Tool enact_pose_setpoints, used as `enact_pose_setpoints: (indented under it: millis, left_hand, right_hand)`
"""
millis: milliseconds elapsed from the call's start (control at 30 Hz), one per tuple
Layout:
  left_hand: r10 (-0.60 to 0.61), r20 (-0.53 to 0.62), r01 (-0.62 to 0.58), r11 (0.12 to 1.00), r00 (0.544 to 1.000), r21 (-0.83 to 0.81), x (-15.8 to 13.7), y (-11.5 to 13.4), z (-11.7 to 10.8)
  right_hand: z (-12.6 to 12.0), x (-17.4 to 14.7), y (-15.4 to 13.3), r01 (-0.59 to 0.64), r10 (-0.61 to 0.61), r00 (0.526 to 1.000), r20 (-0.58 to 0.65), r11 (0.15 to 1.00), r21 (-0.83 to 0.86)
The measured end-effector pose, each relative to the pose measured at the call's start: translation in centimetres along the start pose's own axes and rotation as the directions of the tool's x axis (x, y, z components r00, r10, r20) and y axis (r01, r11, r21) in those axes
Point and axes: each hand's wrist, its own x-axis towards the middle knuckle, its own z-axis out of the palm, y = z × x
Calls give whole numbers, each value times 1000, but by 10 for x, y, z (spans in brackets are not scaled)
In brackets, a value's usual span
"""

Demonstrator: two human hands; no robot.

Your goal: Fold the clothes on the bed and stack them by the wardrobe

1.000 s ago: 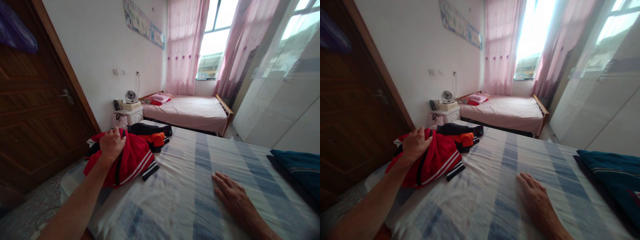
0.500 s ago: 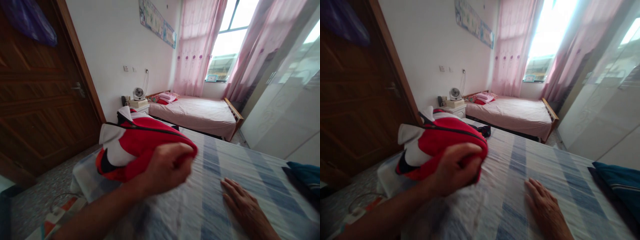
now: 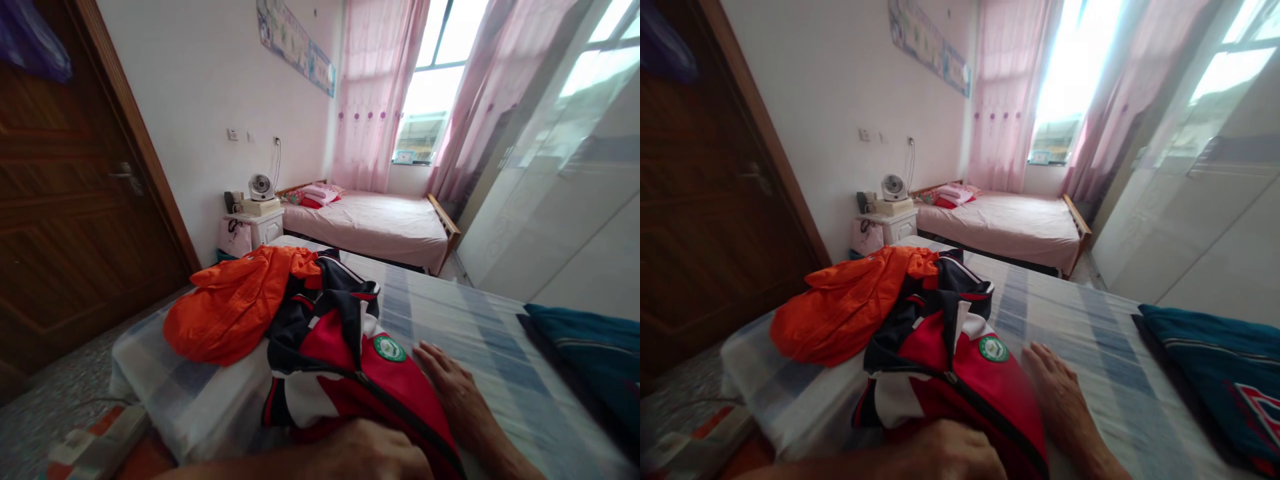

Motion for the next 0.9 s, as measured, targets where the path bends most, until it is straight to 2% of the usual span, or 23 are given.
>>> enact_pose_setpoints:
  millis: [67,100,133,167,233,300,333,400,433,500,567,700,800,900]
  left_hand:
    - [-83,-185,102,990,979,93,-21,2,-14]
    - [-137,-305,187,972,942,144,-35,3,-20]
    - [-187,-427,286,941,885,181,-49,3,-24]
    - [-238,-544,396,898,805,193,-63,2,-25]
    - [-351,-722,615,778,597,131,-91,-1,-22]
    - [-481,-782,758,652,397,-17,-111,-5,-12]
    - [-541,-777,787,609,322,-99,-118,-5,-6]
    - [-653,-720,786,563,235,-254,-123,-5,4]
    - [-699,-683,775,546,212,-319,-123,-4,7]
    - [-759,-620,755,522,199,-397,-120,-2,11]
    - [-769,-601,746,528,217,-406,-116,-2,11]
    - [-745,-599,733,577,293,-359,-112,-9,8]
    - [-753,-570,719,591,329,-366,-109,-15,6]
    - [-753,-546,695,612,367,-378,-108,-15,6]
  right_hand:
    - [-3,1,-3,-12,12,1000,11,1000,13]
    - [-4,1,-4,-14,14,1000,19,1000,19]
    - [-6,2,-5,-18,17,999,28,1000,25]
    - [-8,2,-7,-22,20,999,36,999,30]
    - [-11,2,-9,-32,31,999,44,999,36]
    - [-12,2,-10,-36,35,999,39,999,39]
    - [-13,2,-11,-35,34,999,35,999,41]
    - [-15,3,-13,-39,37,999,34,998,46]
    - [-18,4,-15,-48,46,998,38,997,52]
    - [-25,10,-18,-75,69,995,65,993,90]
    - [-36,20,-22,-119,96,987,129,976,182]
    - [-54,51,-32,-247,164,960,229,881,403]
    - [-54,76,-46,-258,206,965,162,858,444]
    - [-48,100,-69,-205,204,977,54,860,467]
